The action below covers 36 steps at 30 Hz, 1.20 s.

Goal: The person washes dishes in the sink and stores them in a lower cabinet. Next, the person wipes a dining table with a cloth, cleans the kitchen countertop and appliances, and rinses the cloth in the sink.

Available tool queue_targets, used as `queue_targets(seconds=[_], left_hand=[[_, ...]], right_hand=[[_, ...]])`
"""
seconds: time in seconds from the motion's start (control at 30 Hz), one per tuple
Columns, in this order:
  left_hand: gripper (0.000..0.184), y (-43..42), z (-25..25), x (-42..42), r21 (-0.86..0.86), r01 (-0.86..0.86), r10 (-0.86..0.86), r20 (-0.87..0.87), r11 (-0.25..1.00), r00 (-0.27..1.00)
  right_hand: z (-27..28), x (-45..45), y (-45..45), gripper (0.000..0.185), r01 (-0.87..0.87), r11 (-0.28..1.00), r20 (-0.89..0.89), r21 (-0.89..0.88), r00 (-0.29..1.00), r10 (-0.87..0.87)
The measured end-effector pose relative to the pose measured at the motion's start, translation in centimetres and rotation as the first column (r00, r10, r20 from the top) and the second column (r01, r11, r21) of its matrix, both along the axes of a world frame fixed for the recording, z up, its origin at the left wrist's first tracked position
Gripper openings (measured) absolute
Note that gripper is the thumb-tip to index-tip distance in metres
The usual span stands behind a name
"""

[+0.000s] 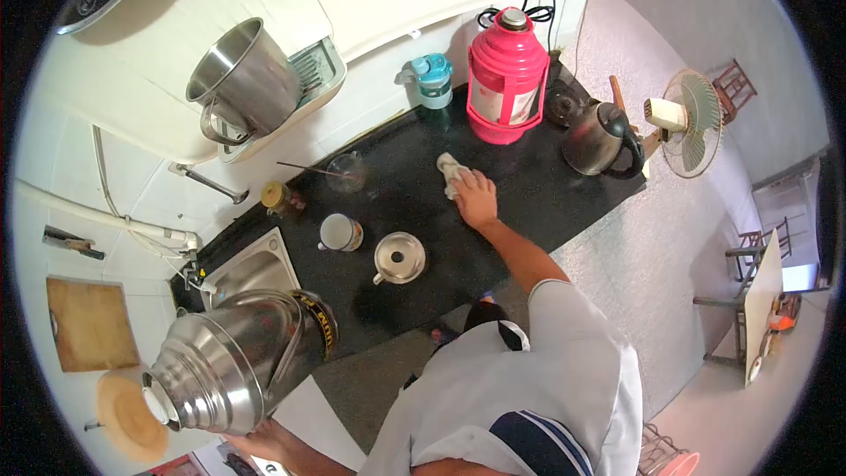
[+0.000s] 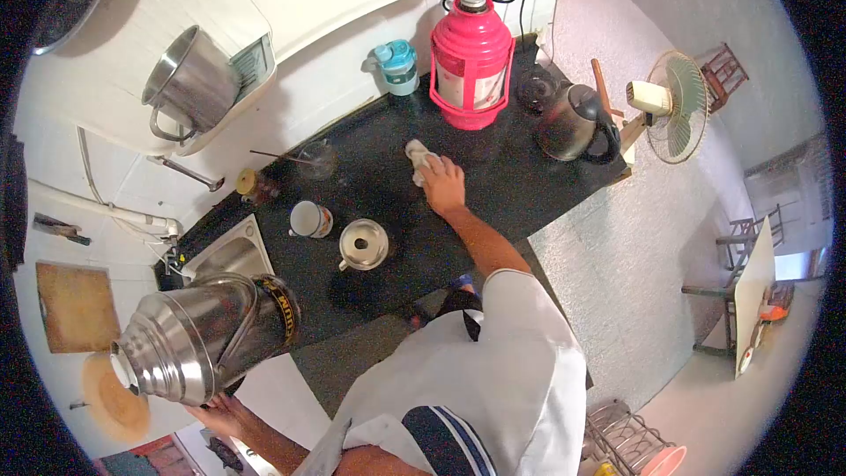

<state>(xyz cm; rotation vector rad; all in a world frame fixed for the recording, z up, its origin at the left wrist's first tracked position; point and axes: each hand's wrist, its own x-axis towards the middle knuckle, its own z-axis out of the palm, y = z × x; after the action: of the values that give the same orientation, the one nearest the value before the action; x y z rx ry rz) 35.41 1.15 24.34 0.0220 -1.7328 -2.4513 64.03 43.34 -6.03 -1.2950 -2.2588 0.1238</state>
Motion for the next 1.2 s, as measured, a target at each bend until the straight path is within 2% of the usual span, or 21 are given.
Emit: queue_targets(seconds=[0.07,0.17,0.27,0.37,0.4,0.47,0.5,0.53,0.6,0.63,0.67,0.7,0.73,0.8,0.83,0.9,0.97,1.0,1.03,1.1,1.2], left_hand=[[0.055,1.3,0.2,0.6,0.05,0.059,-0.059,-0.01,0.997,0.998],[0.039,3.5,0.5,1.9,0.072,0.098,-0.088,-0.128,0.993,0.988],[0.035,4.7,-0.4,2.1,0.225,0.104,-0.1,-0.031,0.969,0.995],[0.037,7.4,-0.2,5.2,0.312,0.164,-0.187,0.045,0.936,0.981],[0.038,9.6,0.0,7.3,0.121,0.197,-0.187,-0.093,0.973,0.978],[0.043,9.3,-1.9,5.5,0.251,0.417,-0.387,-0.161,0.874,0.908],[0.043,11.0,-0.8,7.0,0.25,0.421,-0.391,-0.164,0.872,0.906],[0.044,13.9,0.1,9.0,0.253,0.331,-0.342,-0.003,0.909,0.94],[0.045,16.2,-0.3,9.3,0.254,0.252,-0.294,0.145,0.934,0.945],[0.045,16.9,-2.5,7.8,0.272,0.504,-0.534,0.047,0.82,0.844],[0.045,17.4,-3.6,6.7,0.255,0.722,-0.738,-0.047,0.643,0.674],[0.045,19.0,-3.0,7.3,0.254,0.738,-0.753,-0.052,0.626,0.656],[0.037,21.4,-2.7,8.7,-0.153,0.72,-0.735,-0.195,0.677,0.649],[0.034,23.8,-3.6,8.6,-0.503,0.567,-0.752,-0.337,0.652,0.566],[0.031,25.1,-4.8,7.7,-0.204,0.847,-0.871,-0.126,0.491,0.474],[0.029,27.1,-5.8,7.5,0.177,0.949,-0.965,0.022,0.262,0.263],[0.023,30.0,-2.1,11.7,0.158,0.814,-0.819,0.255,0.559,0.514],[0.025,30.9,-2.5,11.4,0.16,0.882,-0.892,0.181,0.442,0.414],[0.025,31.6,-4.0,10.9,0.168,0.885,-0.896,0.183,0.435,0.405],[0.028,33.5,-7.4,9.7,0.096,0.94,-0.94,0.135,0.328,0.314],[0.033,35.7,-9.1,9.6,0.086,0.933,-0.924,0.194,0.35,0.329]], right_hand=[[-0.1,2.8,-2.1,0.04,0.072,0.997,-0.014,0.021,0.997,-0.072],[0.2,6.4,-6.8,0.041,-0.091,0.994,0.08,-0.064,0.992,0.096],[2.2,10.2,-10.3,0.039,-0.32,0.939,0.093,-0.123,0.939,0.332],[2.9,13.4,-11.5,0.045,-0.289,0.936,0.136,-0.199,0.938,0.319],[2.9,14.0,-11.4,0.045,-0.284,0.94,0.138,-0.19,0.94,0.312],[2.7,14.8,-12.1,0.041,-0.188,0.953,0.099,-0.239,0.971,0.216],[2.8,14.9,-12.8,0.041,-0.184,0.954,0.096,-0.238,0.973,0.212],[2.9,14.8,-13.1,0.038,-0.118,0.965,0.094,-0.233,0.985,0.143],[3.2,14.6,-13.3,0.036,-0.045,0.977,0.083,-0.21,0.995,0.064],[3.2,14.6,-13.7,0.035,0.01,0.981,0.081,-0.194,0.997,0.006],[3.2,14.4,-14.4,0.035,0.07,0.98,0.078,-0.184,0.995,-0.057],[2.8,14.2,-14.9,0.035,0.092,0.979,0.073,-0.182,0.994,-0.079],[2.3,14.0,-15.4,0.034,0.143,0.974,0.054,-0.177,0.989,-0.136],[1.7,14.0,-16.3,0.034,0.224,0.962,0.043,-0.156,0.975,-0.22],[1.5,13.7,-16.8,0.033,0.262,0.949,0.013,-0.174,0.964,-0.264],[1.0,12.9,-17.0,0.031,0.313,0.932,-0.013,-0.18,0.947,-0.321],[0.5,12.2,-17.1,0.029,0.355,0.914,-0.045,-0.196,0.928,-0.37],[1.2,11.7,-17.0,0.028,0.402,0.895,-0.024,-0.194,0.91,-0.414],[1.1,11.4,-17.1,0.028,0.411,0.892,-0.017,-0.189,0.907,-0.421],[0.8,10.9,-16.7,0.027,0.458,0.863,-0.012,-0.213,0.882,-0.471],[0.8,10.5,-16.9,0.028,0.472,0.855,-0.025,-0.213,0.873,-0.488]])
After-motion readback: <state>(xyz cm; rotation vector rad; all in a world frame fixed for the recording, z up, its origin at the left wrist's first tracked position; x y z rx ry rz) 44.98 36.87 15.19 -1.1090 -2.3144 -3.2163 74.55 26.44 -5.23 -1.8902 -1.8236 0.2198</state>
